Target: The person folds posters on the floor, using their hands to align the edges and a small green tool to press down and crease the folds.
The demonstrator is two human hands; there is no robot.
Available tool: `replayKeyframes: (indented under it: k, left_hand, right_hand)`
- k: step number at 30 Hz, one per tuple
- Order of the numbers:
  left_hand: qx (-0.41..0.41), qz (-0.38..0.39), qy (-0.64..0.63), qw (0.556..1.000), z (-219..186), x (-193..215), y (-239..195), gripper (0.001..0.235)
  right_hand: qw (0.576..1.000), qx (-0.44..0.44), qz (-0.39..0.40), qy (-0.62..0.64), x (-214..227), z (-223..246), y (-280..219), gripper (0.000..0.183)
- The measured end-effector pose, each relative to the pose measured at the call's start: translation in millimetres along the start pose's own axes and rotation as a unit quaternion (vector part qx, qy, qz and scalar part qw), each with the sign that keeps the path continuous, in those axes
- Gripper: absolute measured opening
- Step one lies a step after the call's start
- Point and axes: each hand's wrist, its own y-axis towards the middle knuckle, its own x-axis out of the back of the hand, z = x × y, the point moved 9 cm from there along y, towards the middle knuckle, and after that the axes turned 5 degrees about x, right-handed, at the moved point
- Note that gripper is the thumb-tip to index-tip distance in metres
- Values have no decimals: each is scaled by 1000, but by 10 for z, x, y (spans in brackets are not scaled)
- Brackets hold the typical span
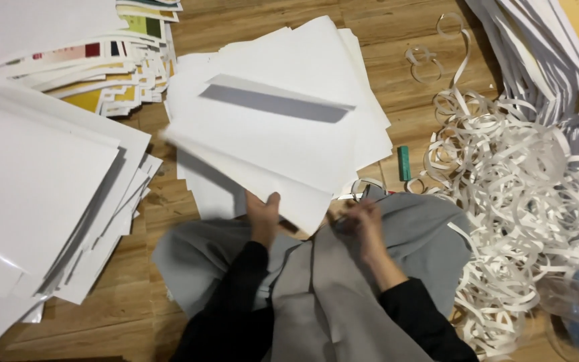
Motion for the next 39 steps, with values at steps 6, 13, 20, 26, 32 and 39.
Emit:
replayKeyframes:
  k: [6,13,20,26,32,39]
  left_hand:
    - [112,40,220,968,-587,625,664,55]
    - [142,129,279,941,-1267,559,919,60]
    - [145,189,248,939,-1396,506,1204,56]
    - [139,228,268,926,-899,466,1376,61]
    - [151,201,204,946,-1067,496,1552,42]
    - [223,252,122,934,-530,249,1584,86]
  right_hand:
    - [942,320,-31,-97,547,1196,731,44]
    - [895,352,151,-229,-324,1299,1158,43]
    - [792,306,241,-470,-1205,658,1580,63]
    - [706,320,230,-588,-1573,531,1595,66]
    - [676,306,236,-628,-1798,450,1714,73]
    - [611,324,234,-684,-1984,387,1712,70]
